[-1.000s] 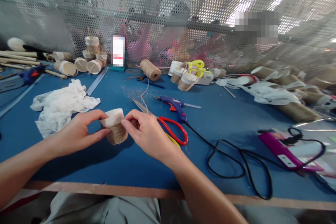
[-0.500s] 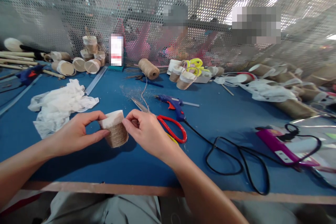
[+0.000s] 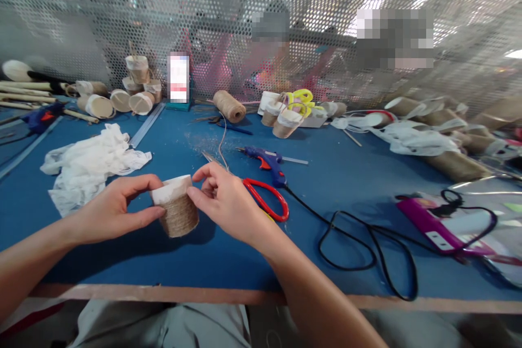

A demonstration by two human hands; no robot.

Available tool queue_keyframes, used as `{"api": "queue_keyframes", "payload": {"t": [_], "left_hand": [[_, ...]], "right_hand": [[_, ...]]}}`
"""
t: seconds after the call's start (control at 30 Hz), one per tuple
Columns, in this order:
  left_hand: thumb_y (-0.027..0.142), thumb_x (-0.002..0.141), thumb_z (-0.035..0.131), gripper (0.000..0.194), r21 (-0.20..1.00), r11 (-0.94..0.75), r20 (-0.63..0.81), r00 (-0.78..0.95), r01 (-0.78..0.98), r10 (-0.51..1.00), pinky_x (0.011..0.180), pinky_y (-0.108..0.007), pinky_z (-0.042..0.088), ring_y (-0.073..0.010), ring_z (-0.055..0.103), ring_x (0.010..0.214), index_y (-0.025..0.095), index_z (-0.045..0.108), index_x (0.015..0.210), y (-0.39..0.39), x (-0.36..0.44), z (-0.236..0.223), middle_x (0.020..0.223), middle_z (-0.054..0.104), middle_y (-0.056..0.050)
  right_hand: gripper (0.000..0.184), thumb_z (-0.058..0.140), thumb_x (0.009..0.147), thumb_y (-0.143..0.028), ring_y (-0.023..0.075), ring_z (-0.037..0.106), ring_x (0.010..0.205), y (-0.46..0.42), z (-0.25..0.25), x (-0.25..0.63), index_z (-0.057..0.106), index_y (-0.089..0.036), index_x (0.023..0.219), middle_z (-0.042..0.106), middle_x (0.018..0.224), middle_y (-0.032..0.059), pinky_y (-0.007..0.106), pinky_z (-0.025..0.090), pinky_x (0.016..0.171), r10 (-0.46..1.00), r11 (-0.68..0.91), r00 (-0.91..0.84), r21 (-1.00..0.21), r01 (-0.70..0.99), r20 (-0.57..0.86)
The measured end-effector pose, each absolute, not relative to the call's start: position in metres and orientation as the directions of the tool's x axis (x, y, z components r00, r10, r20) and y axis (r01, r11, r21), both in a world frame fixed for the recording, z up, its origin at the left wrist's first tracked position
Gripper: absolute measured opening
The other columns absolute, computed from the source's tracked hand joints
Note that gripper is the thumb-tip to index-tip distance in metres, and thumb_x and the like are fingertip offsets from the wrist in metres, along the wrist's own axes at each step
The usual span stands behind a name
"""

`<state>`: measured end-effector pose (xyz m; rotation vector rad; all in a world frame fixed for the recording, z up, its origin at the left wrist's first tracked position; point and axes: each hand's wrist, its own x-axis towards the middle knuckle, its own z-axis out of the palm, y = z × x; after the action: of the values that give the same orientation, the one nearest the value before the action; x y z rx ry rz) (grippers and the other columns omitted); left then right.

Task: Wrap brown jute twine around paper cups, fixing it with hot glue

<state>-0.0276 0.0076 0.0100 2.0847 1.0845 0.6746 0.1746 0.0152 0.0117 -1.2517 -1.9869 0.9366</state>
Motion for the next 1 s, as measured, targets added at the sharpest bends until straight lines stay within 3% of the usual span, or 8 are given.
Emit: {"api": "queue_keyframes", "payload": {"t": [0.17,0.33,0.7,1.0], "left_hand": [[0.019,0.075,0.052,0.003,0.823,-0.407,0.141,0.553,0.396,0.821,0.070,-0.024,0.043,-0.0126,0.053,0.072,0.016,0.052,0.074,0.007,-0.030,0.008,0.074,0.057,0.000],[0.014,0.073,0.050,0.002,0.864,-0.385,0.123,0.605,0.324,0.786,0.071,-0.025,0.043,-0.0132,0.052,0.073,0.016,0.051,0.075,0.007,-0.033,0.009,0.075,0.055,0.000],[0.012,0.071,0.049,0.009,0.901,-0.340,0.069,0.684,0.270,0.726,0.072,-0.026,0.043,-0.0143,0.051,0.077,0.016,0.049,0.079,0.009,-0.037,0.008,0.079,0.053,-0.001],[0.024,0.074,0.055,0.010,0.848,-0.341,0.015,0.626,0.405,0.780,0.069,-0.026,0.042,-0.0141,0.051,0.073,0.016,0.052,0.077,0.006,-0.030,0.010,0.075,0.054,0.000]], "right_hand": [[0.032,0.052,0.079,-0.029,0.0081,0.041,0.055,0.017,0.014,0.177,0.050,-0.020,0.109,0.041,0.064,-0.0053,0.021,0.038,0.052,0.886,0.284,-0.458,-0.868,0.407,0.075],[0.021,0.053,0.079,-0.031,0.0091,0.043,0.059,0.016,0.019,0.180,0.056,-0.020,0.097,0.046,0.068,-0.0027,0.022,0.039,0.056,0.850,0.280,-0.526,-0.869,0.408,0.027],[0.013,0.059,0.076,-0.028,0.0057,0.038,0.055,0.017,0.022,0.184,0.053,-0.017,0.074,0.045,0.063,-0.0057,0.018,0.033,0.051,0.762,0.183,-0.641,-0.919,0.350,-0.092],[0.015,0.056,0.078,-0.031,0.0061,0.039,0.055,0.012,0.018,0.177,0.052,-0.016,0.074,0.044,0.061,-0.0057,0.019,0.033,0.050,0.811,0.208,-0.577,-0.876,0.435,-0.094]]}}
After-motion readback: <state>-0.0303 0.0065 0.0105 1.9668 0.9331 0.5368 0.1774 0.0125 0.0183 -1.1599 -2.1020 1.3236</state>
